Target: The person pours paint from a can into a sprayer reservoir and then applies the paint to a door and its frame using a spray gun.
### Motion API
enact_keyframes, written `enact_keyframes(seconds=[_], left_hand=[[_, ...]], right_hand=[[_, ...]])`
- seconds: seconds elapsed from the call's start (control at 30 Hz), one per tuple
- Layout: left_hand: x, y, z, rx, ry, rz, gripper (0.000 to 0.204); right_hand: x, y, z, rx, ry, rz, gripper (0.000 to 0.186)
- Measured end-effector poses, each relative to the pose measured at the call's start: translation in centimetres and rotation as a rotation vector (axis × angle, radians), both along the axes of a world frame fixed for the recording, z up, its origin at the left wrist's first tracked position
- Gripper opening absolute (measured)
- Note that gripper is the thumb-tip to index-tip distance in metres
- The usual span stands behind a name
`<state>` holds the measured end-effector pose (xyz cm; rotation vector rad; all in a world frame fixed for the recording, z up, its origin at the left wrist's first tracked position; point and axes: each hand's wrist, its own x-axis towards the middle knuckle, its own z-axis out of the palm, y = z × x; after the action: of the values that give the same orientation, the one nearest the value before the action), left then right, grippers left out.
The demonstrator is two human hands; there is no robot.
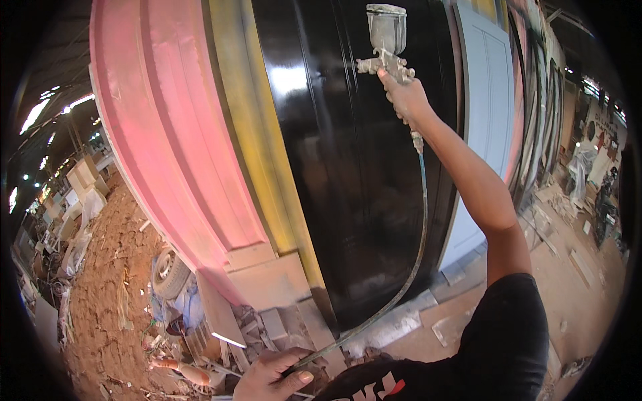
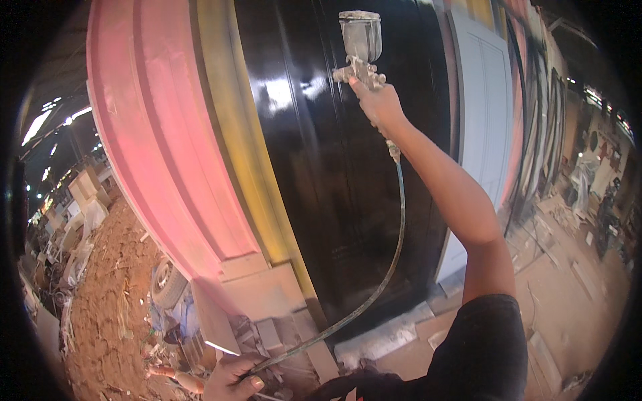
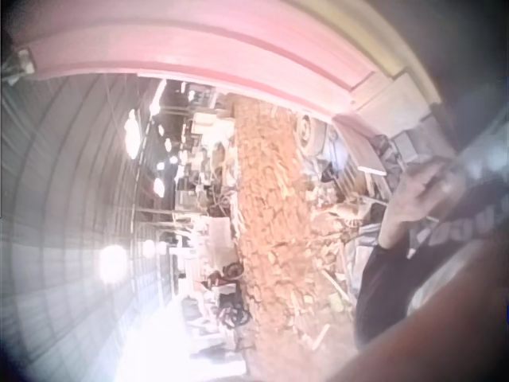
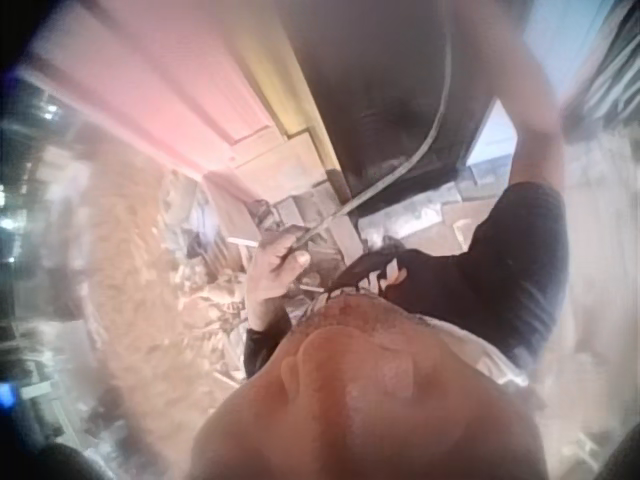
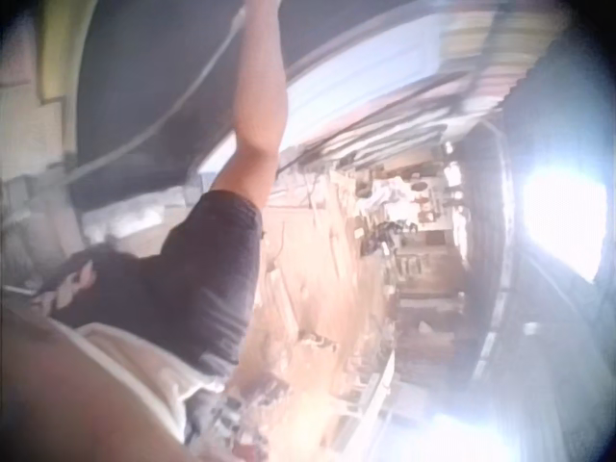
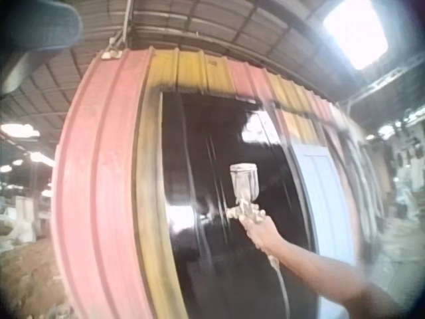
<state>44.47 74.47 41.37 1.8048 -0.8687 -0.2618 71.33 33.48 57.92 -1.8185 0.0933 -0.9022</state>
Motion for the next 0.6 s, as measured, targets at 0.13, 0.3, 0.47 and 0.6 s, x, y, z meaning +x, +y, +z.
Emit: enact_keyframes(seconds=[0.13, 0.3, 0.47, 0.6], left_hand=[[-1.7, 1.1, -1.1, 0.036, 0.096, -0.039, 0.035], [-2.1, 2.0, -3.8, -0.05, 0.161, -0.21, 0.03], [-2.9, 1.1, -6.3, 0.071, 0.316, -0.22, 0.035], [-4.3, -0.1, -7.2, 0.069, 0.414, -0.179, 0.036]], right_hand=[[-2.2, 0.4, -7.8, 0.04, 0.057, 0.024, 0.045], [-3.7, 0.4, -18.7, 0.017, 0.057, -0.026, 0.036], [-6.6, 1.0, -28.6, 0.001, 0.264, -0.134, 0.044], [-8.1, 2.5, -35.2, -0.03, 0.215, -0.111, 0.042]])
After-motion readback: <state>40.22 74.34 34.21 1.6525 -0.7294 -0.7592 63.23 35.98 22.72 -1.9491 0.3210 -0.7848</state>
